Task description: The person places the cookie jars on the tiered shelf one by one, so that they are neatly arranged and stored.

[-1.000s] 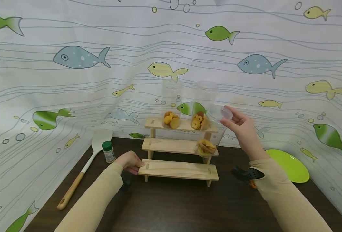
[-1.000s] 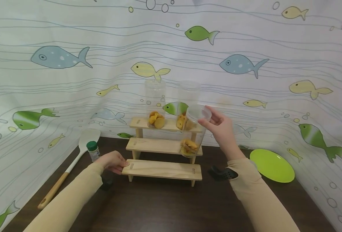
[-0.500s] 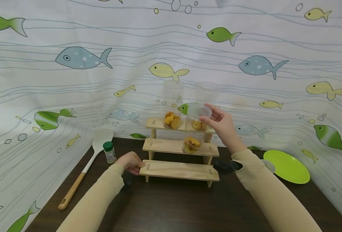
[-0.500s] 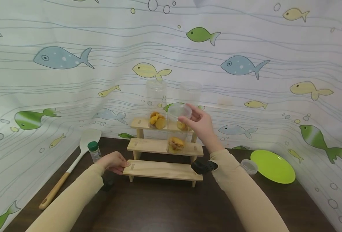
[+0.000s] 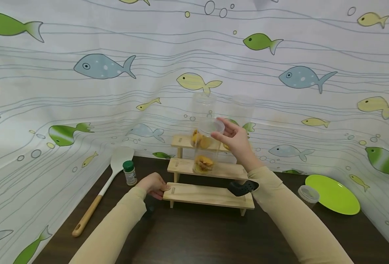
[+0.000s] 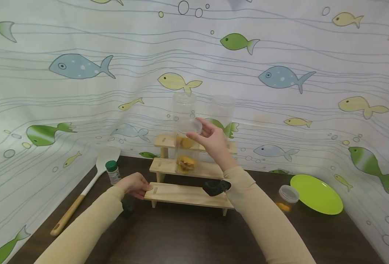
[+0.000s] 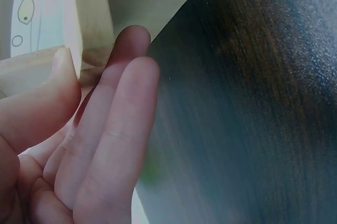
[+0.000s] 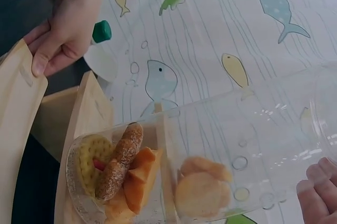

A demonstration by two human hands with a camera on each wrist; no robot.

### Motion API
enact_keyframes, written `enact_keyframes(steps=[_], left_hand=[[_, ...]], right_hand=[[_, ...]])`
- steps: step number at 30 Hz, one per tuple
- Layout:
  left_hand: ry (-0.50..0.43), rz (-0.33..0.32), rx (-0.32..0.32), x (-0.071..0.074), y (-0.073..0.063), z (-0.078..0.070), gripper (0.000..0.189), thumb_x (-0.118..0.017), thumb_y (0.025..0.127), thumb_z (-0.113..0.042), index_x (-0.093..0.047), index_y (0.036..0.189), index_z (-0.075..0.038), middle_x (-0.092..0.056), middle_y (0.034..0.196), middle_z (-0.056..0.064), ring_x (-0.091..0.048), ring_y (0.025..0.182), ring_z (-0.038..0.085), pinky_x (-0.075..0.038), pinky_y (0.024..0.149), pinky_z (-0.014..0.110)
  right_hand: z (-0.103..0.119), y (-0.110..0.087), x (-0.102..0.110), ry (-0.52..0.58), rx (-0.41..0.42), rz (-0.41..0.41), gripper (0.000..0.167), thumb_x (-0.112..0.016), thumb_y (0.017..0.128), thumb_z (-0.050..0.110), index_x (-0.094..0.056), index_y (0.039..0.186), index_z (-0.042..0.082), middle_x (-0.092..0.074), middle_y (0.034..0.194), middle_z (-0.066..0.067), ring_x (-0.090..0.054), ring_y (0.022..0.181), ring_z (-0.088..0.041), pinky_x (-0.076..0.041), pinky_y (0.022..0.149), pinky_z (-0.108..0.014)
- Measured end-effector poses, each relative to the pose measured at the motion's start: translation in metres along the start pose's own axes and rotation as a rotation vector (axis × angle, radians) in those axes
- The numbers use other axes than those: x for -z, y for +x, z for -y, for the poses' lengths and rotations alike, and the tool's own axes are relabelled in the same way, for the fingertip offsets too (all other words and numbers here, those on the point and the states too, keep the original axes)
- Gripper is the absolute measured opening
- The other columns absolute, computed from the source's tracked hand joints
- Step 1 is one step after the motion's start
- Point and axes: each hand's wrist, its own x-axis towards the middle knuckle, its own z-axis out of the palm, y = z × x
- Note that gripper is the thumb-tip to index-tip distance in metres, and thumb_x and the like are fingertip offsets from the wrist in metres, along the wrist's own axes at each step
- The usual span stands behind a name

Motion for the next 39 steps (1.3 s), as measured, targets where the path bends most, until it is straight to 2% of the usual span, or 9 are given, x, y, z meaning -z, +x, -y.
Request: enact_keyframes(steps=[5,11,16,24,27,34,39], left_hand=[[0.003,-0.006,0.006,-0.001,0.002,-0.002,0.022,-0.065,0.090,-0.011,-0.066,0.098,0.010,-0.069,0.081,0.015,-0.068,0.072,0.022,-0.060,0.066,0.035],[-0.001,-0.010,0.005,-0.001,0.000,0.000,0.022,-0.064,0.090,-0.010,-0.066,0.098,0.011,-0.069,0.082,0.017,-0.069,0.073,0.024,-0.060,0.068,0.037],[-0.019,-0.004,-0.018,-0.004,0.002,0.001,0.022,-0.064,0.090,-0.009,-0.066,0.097,0.011,-0.070,0.085,0.021,-0.070,0.076,0.027,-0.060,0.065,0.037],[-0.010,-0.005,-0.013,-0.004,0.003,0.000,0.021,-0.064,0.090,-0.009,-0.066,0.097,0.011,-0.070,0.083,0.019,-0.070,0.074,0.025,-0.060,0.065,0.036],[-0.009,-0.003,-0.010,-0.003,0.003,0.000,0.022,-0.064,0.091,-0.009,-0.066,0.097,0.011,-0.071,0.083,0.019,-0.070,0.075,0.025,-0.060,0.066,0.037],[-0.017,-0.002,-0.007,-0.002,0.002,0.000,0.022,-0.064,0.090,-0.009,-0.066,0.099,0.011,-0.070,0.084,0.019,-0.070,0.075,0.025,-0.060,0.068,0.037],[-0.029,0.001,-0.002,-0.001,0.002,0.001,0.022,-0.064,0.090,-0.008,-0.065,0.100,0.012,-0.070,0.085,0.019,-0.070,0.076,0.025,-0.060,0.068,0.037]], right_hand=[[-0.002,0.003,-0.009,0.031,-0.007,-0.006,0.071,-0.078,0.079,0.027,-0.046,0.140,0.009,-0.053,0.137,-0.011,-0.062,0.111,-0.017,-0.054,0.085,-0.022],[-0.002,0.005,-0.019,-0.045,-0.013,-0.047,0.067,-0.078,0.080,0.026,-0.049,0.139,0.014,-0.051,0.139,-0.007,-0.060,0.114,-0.017,-0.051,0.092,-0.026],[-0.008,0.007,-0.021,-0.047,-0.024,-0.061,0.067,-0.076,0.081,0.025,-0.047,0.140,0.012,-0.048,0.141,-0.008,-0.056,0.119,-0.017,-0.049,0.097,-0.031],[-0.014,0.008,-0.021,-0.038,-0.046,-0.099,0.070,-0.076,0.081,0.029,-0.046,0.141,0.011,-0.048,0.140,-0.010,-0.056,0.120,-0.019,-0.046,0.101,-0.036],[-0.015,0.009,-0.022,-0.069,-0.035,-0.112,0.071,-0.076,0.080,0.033,-0.046,0.141,0.011,-0.048,0.140,-0.010,-0.057,0.119,-0.020,-0.047,0.100,-0.037],[-0.013,0.010,-0.026,-0.224,-0.002,-0.135,0.073,-0.074,0.080,0.041,-0.046,0.141,0.012,-0.047,0.139,-0.016,-0.057,0.118,-0.025,-0.049,0.098,-0.039],[-0.015,0.010,-0.026,-0.252,-0.001,-0.124,0.080,-0.071,0.077,0.051,-0.044,0.142,0.013,-0.046,0.140,-0.018,-0.056,0.119,-0.026,-0.049,0.098,-0.039]])
